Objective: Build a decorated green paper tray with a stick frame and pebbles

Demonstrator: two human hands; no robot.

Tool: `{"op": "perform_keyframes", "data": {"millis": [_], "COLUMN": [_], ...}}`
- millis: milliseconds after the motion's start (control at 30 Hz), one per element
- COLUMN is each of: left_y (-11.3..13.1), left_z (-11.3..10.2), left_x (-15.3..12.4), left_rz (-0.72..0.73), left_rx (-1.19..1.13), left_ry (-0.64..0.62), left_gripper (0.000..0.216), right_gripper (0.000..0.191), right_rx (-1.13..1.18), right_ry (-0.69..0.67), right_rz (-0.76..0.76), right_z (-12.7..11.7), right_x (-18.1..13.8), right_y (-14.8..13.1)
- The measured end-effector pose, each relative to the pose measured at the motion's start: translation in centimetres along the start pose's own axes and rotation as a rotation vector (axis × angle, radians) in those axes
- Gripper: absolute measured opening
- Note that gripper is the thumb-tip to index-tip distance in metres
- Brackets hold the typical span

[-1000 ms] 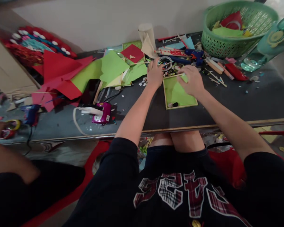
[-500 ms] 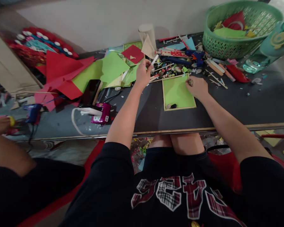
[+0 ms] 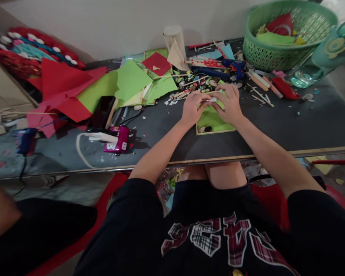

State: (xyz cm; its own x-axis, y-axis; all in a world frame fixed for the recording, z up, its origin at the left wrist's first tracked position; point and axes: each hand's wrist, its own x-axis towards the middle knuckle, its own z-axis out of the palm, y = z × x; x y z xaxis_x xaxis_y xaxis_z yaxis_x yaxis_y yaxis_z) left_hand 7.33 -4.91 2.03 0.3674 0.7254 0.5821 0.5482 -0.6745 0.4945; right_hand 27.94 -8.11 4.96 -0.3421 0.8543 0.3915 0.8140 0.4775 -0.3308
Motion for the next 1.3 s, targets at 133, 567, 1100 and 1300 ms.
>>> {"op": "perform_keyframes", "data": {"millis": [133,567,1100,1300], "left_y": [-0.1,0.7,1.6,1.3], "left_z": [0.1,0.5,1.6,2.0], "left_x": [-0.3,-0.7,-1.6,-1.5], "left_rz": [0.003,0.026,-0.078,-0.022], "left_rx": [0.06,0.107,0.09,0.124], "left_ry": [0.046,0.073,0.194,0.187], "left_gripper": [0.052,0.048,0.047,0.05], "right_gripper": [0.076,0.077,0.063,0.031], "right_rx": [0.087,0.15,0.061,0.077], "right_ry": [-0.054,-0.05,0.044,0.143], "right_rz": [-0.044,-0.017,-0.138,-0.066], "right_z": [0.4,0.4,2.1,3.0], "right_x": [0.0,-0.4,0.3,0.4], "right_y": [0.4,-0.2,1.4,1.9]}}
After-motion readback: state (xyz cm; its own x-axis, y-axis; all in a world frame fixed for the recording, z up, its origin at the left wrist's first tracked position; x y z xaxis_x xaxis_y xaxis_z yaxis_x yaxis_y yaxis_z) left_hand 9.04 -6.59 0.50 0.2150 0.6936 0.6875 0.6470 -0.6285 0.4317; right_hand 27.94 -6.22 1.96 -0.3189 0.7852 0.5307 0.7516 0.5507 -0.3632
